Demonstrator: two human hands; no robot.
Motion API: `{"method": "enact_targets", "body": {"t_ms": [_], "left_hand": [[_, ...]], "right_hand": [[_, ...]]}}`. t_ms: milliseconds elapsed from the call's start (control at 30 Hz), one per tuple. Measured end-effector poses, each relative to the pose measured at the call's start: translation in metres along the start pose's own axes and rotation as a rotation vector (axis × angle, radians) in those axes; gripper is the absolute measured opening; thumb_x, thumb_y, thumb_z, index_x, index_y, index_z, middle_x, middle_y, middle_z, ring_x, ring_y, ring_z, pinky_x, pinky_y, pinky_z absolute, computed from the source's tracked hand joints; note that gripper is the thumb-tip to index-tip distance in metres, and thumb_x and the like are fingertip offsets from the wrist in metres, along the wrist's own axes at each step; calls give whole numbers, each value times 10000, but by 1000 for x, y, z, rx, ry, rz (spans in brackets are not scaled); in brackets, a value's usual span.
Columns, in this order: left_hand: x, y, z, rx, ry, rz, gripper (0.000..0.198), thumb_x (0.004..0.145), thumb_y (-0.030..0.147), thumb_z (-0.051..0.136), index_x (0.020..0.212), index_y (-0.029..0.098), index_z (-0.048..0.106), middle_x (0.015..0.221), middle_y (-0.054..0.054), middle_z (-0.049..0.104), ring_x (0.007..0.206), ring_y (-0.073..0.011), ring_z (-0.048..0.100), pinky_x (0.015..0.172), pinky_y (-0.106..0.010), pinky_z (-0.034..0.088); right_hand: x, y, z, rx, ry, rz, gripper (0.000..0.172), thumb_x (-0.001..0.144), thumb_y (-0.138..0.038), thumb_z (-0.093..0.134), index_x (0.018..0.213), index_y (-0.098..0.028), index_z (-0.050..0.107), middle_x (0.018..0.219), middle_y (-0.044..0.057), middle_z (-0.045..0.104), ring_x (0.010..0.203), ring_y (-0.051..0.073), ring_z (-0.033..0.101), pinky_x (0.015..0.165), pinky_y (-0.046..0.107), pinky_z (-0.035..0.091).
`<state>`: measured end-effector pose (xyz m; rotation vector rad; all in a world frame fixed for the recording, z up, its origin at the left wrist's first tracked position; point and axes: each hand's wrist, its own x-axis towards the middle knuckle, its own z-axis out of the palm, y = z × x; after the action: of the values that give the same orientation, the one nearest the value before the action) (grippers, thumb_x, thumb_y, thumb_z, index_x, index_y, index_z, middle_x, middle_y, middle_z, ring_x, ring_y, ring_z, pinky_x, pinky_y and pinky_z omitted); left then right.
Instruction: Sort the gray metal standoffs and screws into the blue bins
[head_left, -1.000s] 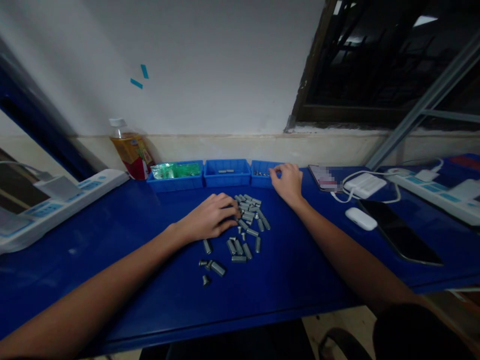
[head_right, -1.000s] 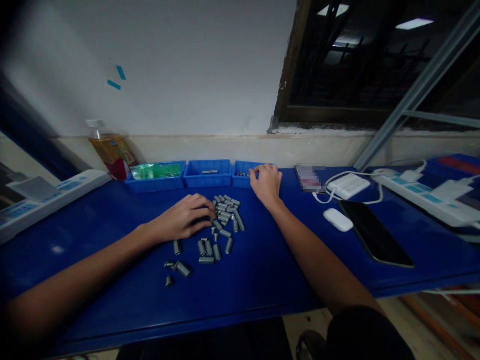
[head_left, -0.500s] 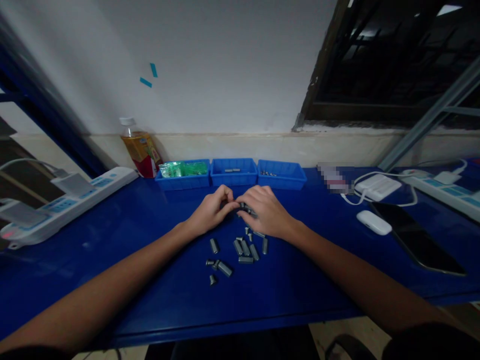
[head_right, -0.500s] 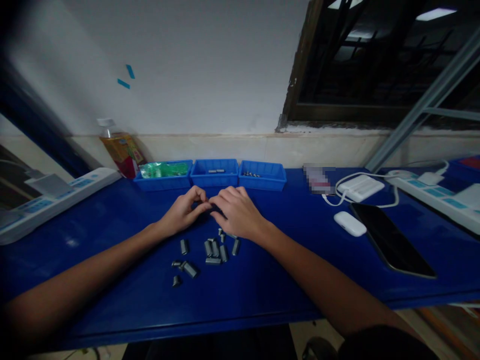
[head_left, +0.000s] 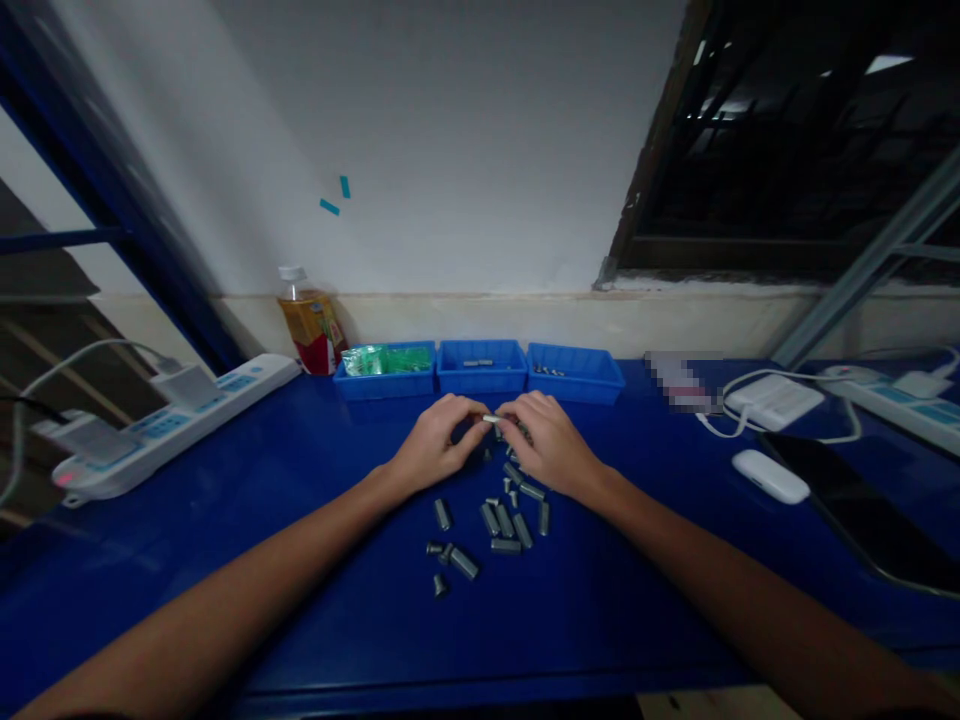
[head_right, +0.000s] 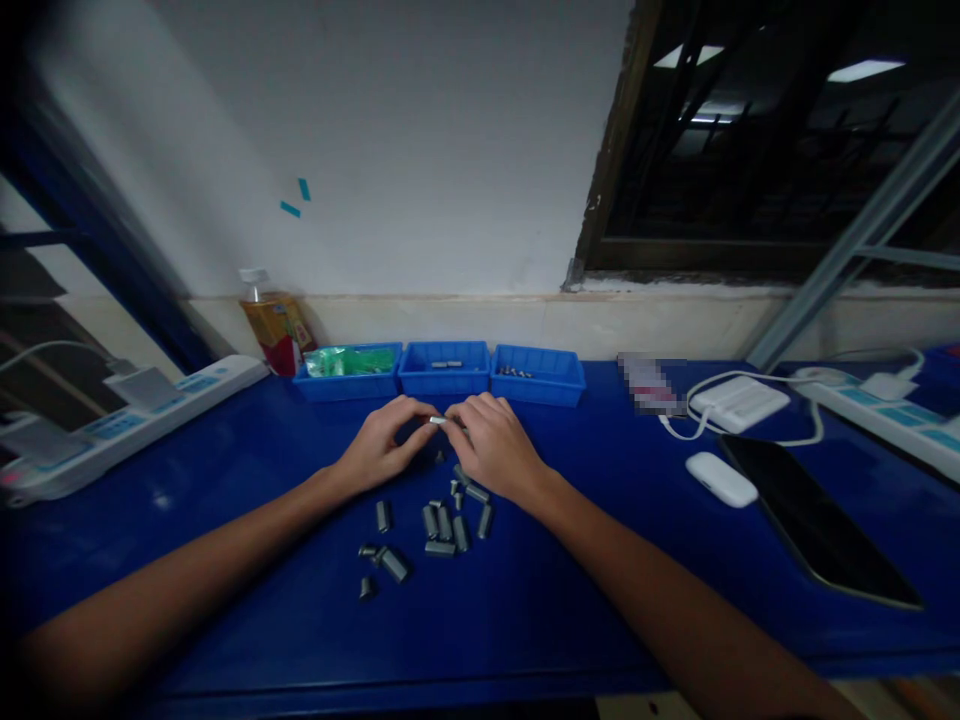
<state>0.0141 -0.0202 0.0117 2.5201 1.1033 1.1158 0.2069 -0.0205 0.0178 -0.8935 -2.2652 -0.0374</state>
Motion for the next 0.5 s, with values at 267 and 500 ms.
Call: {"method": "enact_targets", "body": {"t_ms": [267, 500], "left_hand": [[1, 3, -2, 15, -16, -21, 247, 924, 320, 427, 819, 163, 586, 764, -22, 611, 737, -152, 529, 712, -280, 413], [2, -2, 1, 26, -133, -1, 283, 908, 214, 416, 1163, 204, 540, 1025, -61, 591, 952, -190, 518, 872, -346, 407]], "right_hand": [[3, -6, -2, -54, 14, -66, 160, 925, -250, 454, 912, -157, 583, 863, 78, 614, 834, 204, 521, 730, 344, 363], [22, 22, -12, -149, 75, 25, 180, 917, -260, 463, 948, -149, 601, 903, 96, 588, 892, 227, 508, 783, 359, 393]]}}
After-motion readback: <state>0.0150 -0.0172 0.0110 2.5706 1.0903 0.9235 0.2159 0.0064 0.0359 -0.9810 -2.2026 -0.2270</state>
